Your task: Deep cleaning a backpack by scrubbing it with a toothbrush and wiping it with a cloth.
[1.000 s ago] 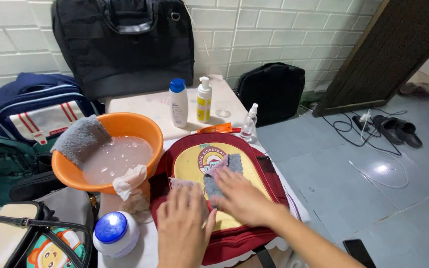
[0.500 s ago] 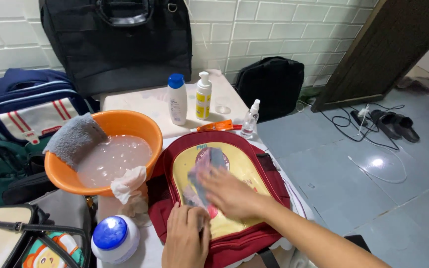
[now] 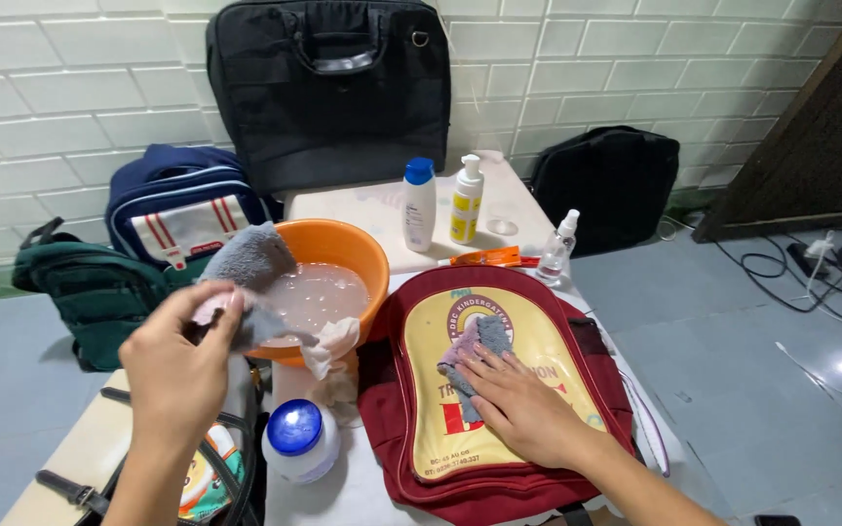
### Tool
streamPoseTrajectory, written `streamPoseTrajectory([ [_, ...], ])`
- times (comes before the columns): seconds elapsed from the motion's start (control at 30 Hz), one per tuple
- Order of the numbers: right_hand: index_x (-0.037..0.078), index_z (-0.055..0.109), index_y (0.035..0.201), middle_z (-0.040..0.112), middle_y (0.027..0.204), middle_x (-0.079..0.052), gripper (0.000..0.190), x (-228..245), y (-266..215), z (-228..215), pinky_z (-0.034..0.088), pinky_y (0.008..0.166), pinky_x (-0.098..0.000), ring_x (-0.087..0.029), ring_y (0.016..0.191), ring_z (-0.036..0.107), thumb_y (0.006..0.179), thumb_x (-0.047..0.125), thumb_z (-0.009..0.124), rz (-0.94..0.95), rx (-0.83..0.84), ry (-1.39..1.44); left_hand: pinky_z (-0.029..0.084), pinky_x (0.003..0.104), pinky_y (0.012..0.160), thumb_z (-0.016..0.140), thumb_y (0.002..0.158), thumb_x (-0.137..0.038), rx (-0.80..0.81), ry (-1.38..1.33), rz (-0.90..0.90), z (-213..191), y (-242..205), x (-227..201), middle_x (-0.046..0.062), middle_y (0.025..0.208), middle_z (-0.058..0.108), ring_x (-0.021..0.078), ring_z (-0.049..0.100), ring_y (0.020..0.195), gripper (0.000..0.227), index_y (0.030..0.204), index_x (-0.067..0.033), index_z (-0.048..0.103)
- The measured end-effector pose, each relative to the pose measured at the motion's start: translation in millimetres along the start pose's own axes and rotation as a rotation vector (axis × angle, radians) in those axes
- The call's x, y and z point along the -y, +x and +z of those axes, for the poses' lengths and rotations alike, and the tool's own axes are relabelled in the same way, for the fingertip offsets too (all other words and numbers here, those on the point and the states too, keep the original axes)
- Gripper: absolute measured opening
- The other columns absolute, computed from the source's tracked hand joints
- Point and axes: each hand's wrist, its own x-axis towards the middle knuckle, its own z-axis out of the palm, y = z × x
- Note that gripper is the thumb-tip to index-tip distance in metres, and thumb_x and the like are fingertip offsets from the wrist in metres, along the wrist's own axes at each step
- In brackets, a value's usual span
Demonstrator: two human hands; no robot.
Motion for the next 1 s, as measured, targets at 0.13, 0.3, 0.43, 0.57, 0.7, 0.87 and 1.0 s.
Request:
streamPoseTrajectory([
  [0.13, 0.011, 0.047, 0.150, 0.041, 0.160, -0.006, 0.053, 0, -1, 0, 0.015, 0.123, -0.0460, -0.026, 0.153, 0.024, 0.101, 0.029, 0.040, 0.009, 0.004, 0.010, 0.056, 0.039, 0.075, 0.068, 0.098, -0.022, 0.073, 0.148, -0.242, 8, -12, 41, 0.018, 0.107, 0.078, 0.0268, 0.074, 0.087, 0.031, 0.119, -0.0003, 0.075],
  [0.3, 0.013, 0.045, 0.152, 0.035, 0.165, 0.000, 0.056, 33, -26, -35, 0.022, 0.119, -0.0477, -0.026, 0.154, 0.021, 0.103, 0.042, 0.039, -0.042, 0.243, 0.062, 0.055, 0.044, 0.088, 0.066, 0.095, -0.033, 0.171, 0.119, -0.408, 12, -28, 59, 0.025, 0.115, 0.071, 0.0330, 0.070, 0.105, 0.068, 0.146, 0.0082, 0.046],
  [0.43, 0.023, 0.036, 0.157, 0.020, 0.168, -0.001, 0.061, 5, -8, -38, 0.019, 0.122, -0.0532, -0.025, 0.155, 0.013, 0.104, 0.052, 0.025, 0.119, 0.318, -0.077, 0.046, 0.049, 0.105, 0.077, 0.098, -0.001, -0.355, 0.388, 0.249, 85, -78, 109, 0.029, 0.119, 0.067, 0.0408, 0.063, 0.108, 0.042, 0.133, 0.0182, 0.064],
  [0.57, 0.009, 0.020, 0.161, 0.012, 0.170, -0.013, 0.078, -41, 48, 7, 0.014, 0.120, -0.0517, -0.035, 0.155, 0.004, 0.102, 0.057, 0.038, 0.110, 0.033, -0.235, 0.042, 0.038, 0.108, 0.063, 0.078, -0.066, 0.104, 0.506, -0.089, 215, -218, 136, 0.011, 0.136, 0.064, 0.0256, 0.060, 0.129, 0.081, 0.136, -0.0099, 0.058],
  [0.7, 0.004, 0.040, 0.146, 0.054, 0.125, -0.019, 0.056, 21, 45, -7, 0.050, 0.085, -0.0471, -0.034, 0.098, 0.056, 0.091, 0.009, 0.051, -0.096, -0.203, -0.007, 0.052, 0.058, 0.100, 0.050, 0.077, -0.087, -0.252, 0.445, 0.466, 231, -256, 77, 0.030, 0.146, 0.054, 0.0491, 0.048, 0.143, 0.113, 0.140, 0.0075, 0.049],
  [0.87, 0.003, 0.045, 0.147, 0.043, 0.157, -0.013, 0.049, 41, -20, -11, 0.035, 0.112, -0.0454, -0.030, 0.143, 0.039, 0.100, 0.017, 0.042, -0.186, 0.049, 0.135, 0.040, 0.049, 0.110, 0.034, 0.085, -0.088, -0.253, 0.498, 0.516, 242, -258, 101, 0.026, 0.144, 0.059, 0.0418, 0.052, 0.141, 0.104, 0.139, -0.0020, 0.056],
  [1.0, 0.002, 0.042, 0.148, 0.043, 0.155, -0.018, 0.051, 10, -9, -13, 0.043, 0.103, -0.0489, -0.035, 0.129, 0.049, 0.104, 0.027, 0.037, -0.075, 0.030, -0.107, 0.030, 0.051, 0.119, 0.039, 0.083, -0.088, -0.254, 0.389, 0.476, 257, -268, 115, 0.023, 0.145, 0.059, 0.0410, 0.050, 0.143, 0.095, 0.140, -0.0127, 0.055],
])
